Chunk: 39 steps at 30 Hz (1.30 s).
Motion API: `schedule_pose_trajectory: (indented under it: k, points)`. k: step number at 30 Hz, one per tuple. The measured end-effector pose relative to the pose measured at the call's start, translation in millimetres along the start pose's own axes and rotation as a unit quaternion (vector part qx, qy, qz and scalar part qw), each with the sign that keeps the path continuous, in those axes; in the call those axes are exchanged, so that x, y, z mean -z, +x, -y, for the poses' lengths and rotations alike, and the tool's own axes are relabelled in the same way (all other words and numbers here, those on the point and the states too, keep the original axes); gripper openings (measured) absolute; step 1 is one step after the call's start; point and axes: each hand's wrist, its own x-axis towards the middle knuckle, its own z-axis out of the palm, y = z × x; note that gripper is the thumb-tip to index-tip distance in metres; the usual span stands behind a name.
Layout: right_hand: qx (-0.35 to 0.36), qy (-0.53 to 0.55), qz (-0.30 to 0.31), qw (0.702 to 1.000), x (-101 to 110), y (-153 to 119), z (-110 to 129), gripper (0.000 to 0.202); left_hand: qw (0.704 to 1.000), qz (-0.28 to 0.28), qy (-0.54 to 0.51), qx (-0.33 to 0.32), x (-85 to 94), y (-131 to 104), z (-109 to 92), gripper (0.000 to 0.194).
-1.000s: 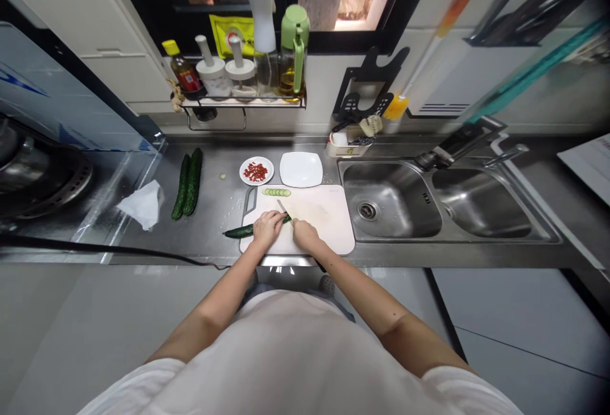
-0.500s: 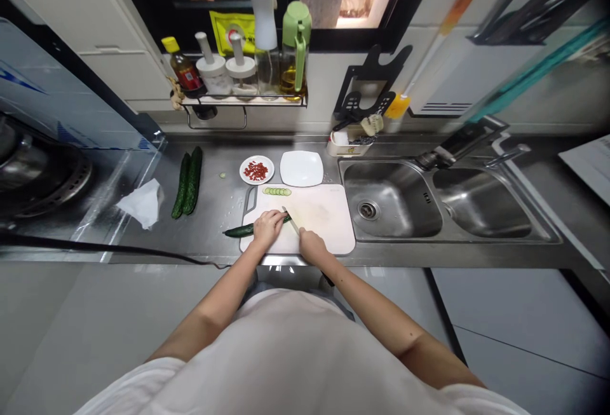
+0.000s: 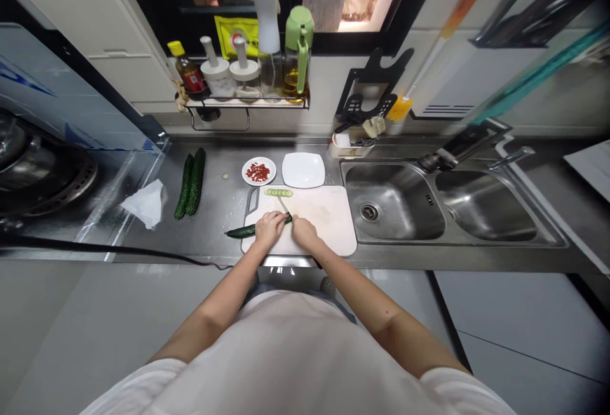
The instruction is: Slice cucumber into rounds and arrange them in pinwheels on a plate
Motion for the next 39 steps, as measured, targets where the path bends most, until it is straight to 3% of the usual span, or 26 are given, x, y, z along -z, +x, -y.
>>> schedule_pose_trajectory:
  k: [9,23,39]
  points:
    - [-0.001,0.005,-0.011,1.000,3.6,4.0,3.7,0.033,1.000,-0.008,0.004,-0.005,0.7,-0.5,0.3,0.026]
    - [-0.008,-0.019,0.010,1.000,-17.3,-31.0,-24.0,0.027,1.000,-0.013,0.002,-0.010,0.5,-0.9,-0.7,0.026]
    - [-0.018,-0.035,0.028,0.999,-24.9,-60.5,-36.5,0.024,1.000,-0.013,-0.004,-0.005,0.4,-1.0,-0.7,0.026]
